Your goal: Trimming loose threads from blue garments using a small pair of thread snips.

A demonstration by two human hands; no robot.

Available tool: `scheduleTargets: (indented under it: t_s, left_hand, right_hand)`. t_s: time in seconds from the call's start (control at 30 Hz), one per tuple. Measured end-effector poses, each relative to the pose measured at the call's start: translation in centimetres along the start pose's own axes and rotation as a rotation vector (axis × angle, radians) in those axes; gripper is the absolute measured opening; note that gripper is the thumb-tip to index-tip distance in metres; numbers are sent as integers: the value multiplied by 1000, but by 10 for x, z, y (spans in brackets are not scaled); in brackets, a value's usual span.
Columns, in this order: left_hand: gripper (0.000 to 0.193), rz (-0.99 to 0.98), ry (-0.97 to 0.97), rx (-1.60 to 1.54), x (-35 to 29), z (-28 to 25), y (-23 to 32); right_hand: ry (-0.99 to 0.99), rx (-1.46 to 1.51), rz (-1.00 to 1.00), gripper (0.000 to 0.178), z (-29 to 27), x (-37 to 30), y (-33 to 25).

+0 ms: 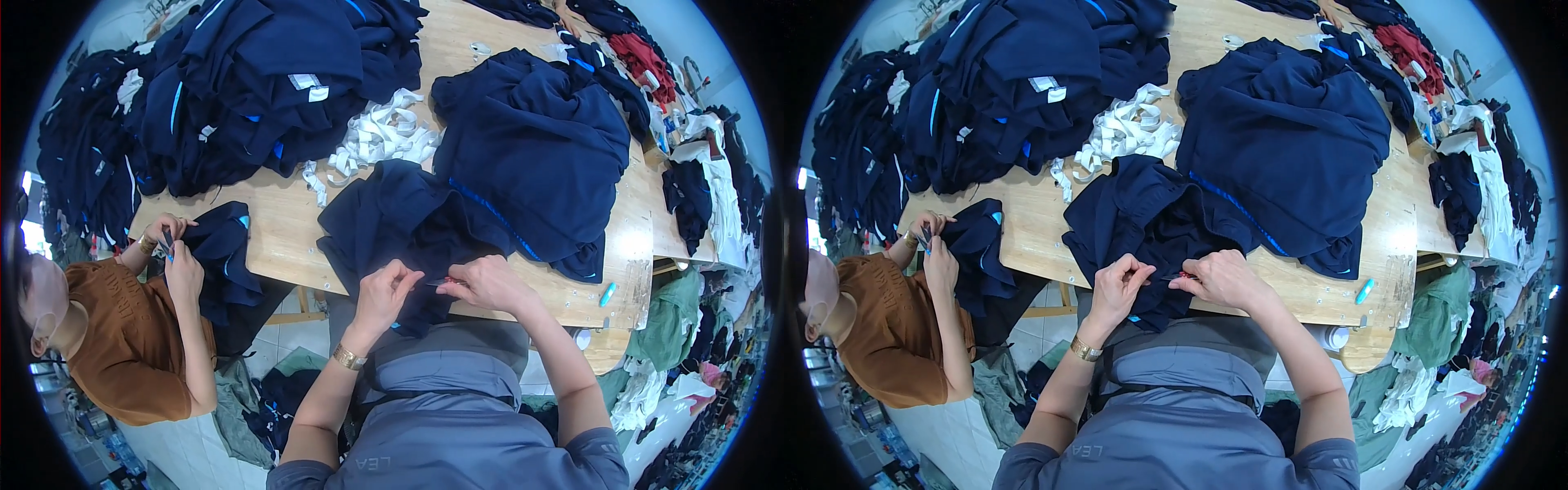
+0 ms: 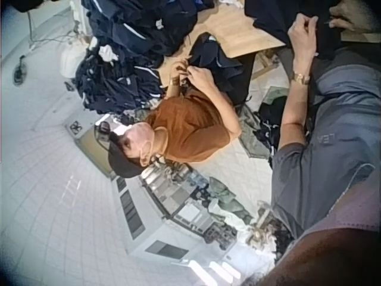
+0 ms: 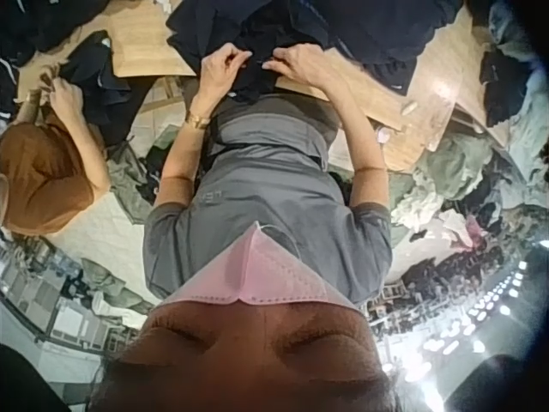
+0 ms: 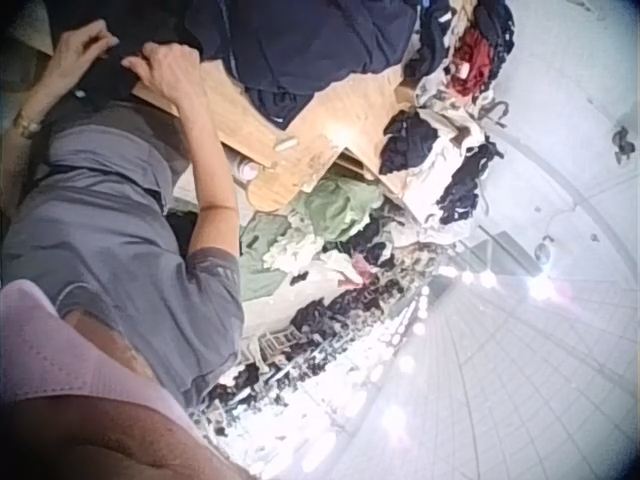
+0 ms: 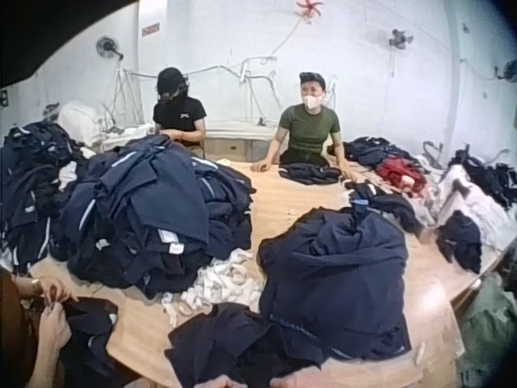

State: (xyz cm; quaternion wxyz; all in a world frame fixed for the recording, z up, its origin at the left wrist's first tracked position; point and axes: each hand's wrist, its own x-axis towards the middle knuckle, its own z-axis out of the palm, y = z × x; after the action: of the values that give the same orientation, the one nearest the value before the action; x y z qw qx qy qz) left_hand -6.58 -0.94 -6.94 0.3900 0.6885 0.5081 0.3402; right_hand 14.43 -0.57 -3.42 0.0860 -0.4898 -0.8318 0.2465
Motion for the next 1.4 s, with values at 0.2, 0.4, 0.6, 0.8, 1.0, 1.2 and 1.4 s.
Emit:
scheduleTargets:
  t_s: [0.2, 0.4, 0.6, 0.8, 1.0, 1.2, 1.4]
  left_hand:
    - [17, 50, 28, 26, -1, 2, 0]
    - [18, 57, 42, 26, -2, 1, -2]
    - [20, 84, 31, 101, -2, 0, 1]
    - [20, -51, 38, -85, -3, 0, 1]
    - [14, -84, -74, 1, -1, -9, -1]
    - [11, 47, -262, 175, 3, -7, 4]
    - [10, -48, -169, 99, 3, -10, 3]
  right_hand:
    - [-24, -61, -92, 49, -1, 6, 2]
    - [-40, -77, -136, 49, -4, 10, 0]
    - [-53, -101, -130, 50, 1, 12, 3]
    - [-71, -99, -136, 49, -1, 11, 2]
    - [-48, 195, 21, 37, -17, 3, 12]
    - [-58, 385, 136, 38, -23, 2, 10]
    - [-58, 377, 119, 39, -20, 4, 9]
